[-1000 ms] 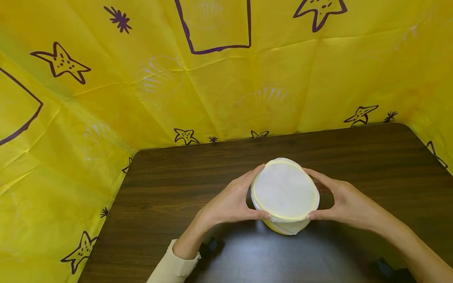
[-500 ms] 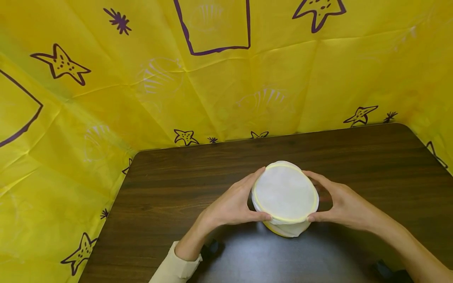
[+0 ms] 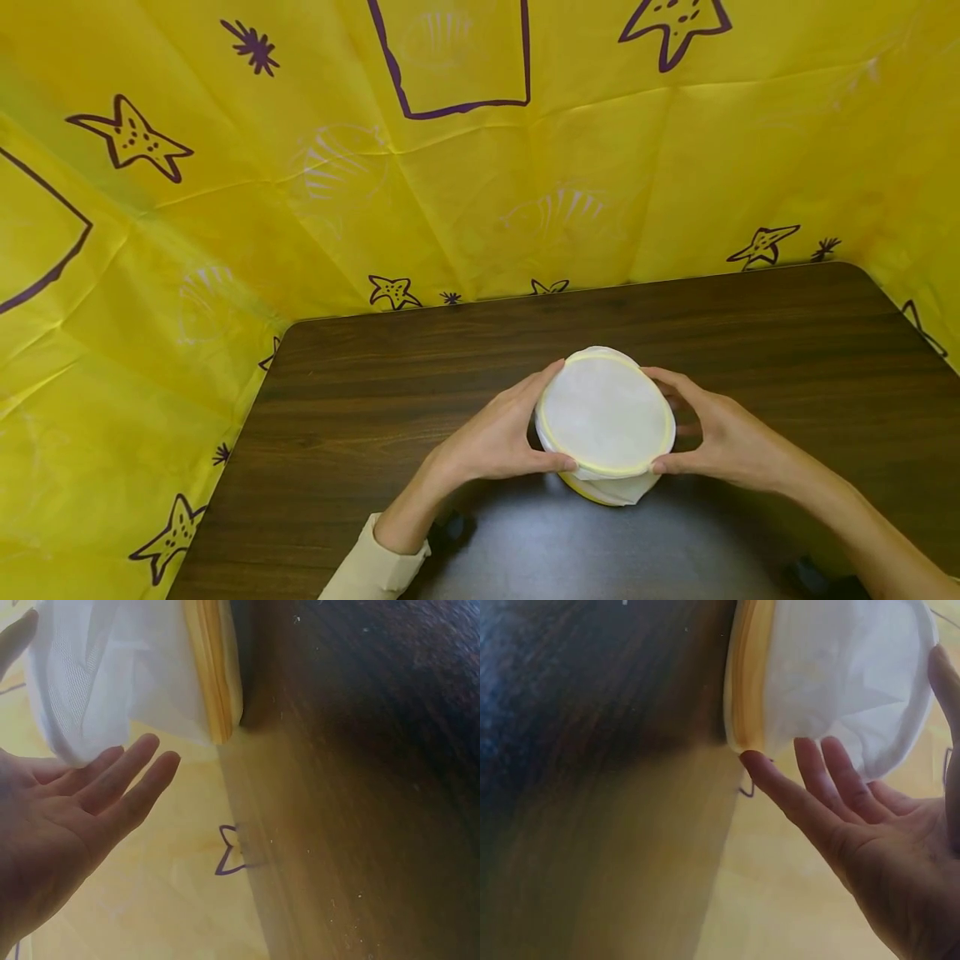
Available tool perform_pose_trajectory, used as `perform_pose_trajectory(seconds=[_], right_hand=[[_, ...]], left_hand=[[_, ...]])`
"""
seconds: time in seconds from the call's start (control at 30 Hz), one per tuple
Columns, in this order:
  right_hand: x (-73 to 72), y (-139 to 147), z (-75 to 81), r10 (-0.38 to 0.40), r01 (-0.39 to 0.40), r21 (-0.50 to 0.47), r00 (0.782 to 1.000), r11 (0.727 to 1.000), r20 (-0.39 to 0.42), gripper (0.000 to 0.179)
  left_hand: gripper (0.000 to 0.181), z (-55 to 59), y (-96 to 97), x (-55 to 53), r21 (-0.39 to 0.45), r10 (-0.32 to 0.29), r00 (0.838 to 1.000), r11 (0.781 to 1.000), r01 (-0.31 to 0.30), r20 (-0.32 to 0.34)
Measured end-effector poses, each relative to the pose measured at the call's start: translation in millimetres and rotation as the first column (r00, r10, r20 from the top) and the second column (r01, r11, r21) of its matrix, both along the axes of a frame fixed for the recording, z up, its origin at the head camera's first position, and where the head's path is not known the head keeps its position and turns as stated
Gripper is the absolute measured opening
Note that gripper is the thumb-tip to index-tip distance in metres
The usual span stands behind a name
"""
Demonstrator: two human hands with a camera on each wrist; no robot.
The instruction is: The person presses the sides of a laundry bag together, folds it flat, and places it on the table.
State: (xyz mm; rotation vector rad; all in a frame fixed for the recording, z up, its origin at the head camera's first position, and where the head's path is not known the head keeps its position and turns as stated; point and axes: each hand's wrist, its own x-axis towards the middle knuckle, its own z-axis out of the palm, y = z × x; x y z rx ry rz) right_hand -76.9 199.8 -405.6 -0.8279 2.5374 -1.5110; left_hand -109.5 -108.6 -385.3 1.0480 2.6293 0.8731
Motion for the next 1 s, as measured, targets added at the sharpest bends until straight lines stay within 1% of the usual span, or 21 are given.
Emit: perform_pose_trajectory(seconds=[0.23, 0.4, 0.73, 0.9, 1.0], right_hand=[[-0.7, -1.2, -3.9, 0.023, -0.022, -0.037, 0.999, 0.999, 0.042, 0.098], [-1.4, -0.9, -4.9, 0.024, -0.021, -0.046, 0.998, 0.999, 0.062, 0.099], [-1.0, -0.9, -6.4, 0.036, -0.033, -0.052, 0.997, 0.998, 0.065, 0.098], [-0.9, -1.1, -7.1, 0.042, -0.039, -0.054, 0.997, 0.998, 0.069, 0.097], [-0.9, -1.3, -7.7, 0.043, -0.038, -0.058, 0.996, 0.998, 0.072, 0.096]], left_hand=[[0.113, -3.7, -1.0, 0.4, -0.012, -0.008, 1.0, 1.0, 0.008, -0.008], [0.112, -5.6, -1.0, 0.5, -0.013, -0.013, 1.0, 1.0, 0.013, -0.011], [0.113, -7.0, -0.8, 0.7, -0.027, -0.022, 1.0, 0.999, 0.022, -0.012], [0.114, -7.0, -2.3, -1.5, -0.026, -0.028, 1.0, 0.999, 0.028, 0.009], [0.115, -7.8, -2.9, -2.1, -0.011, -0.015, 1.0, 1.0, 0.015, 0.019]])
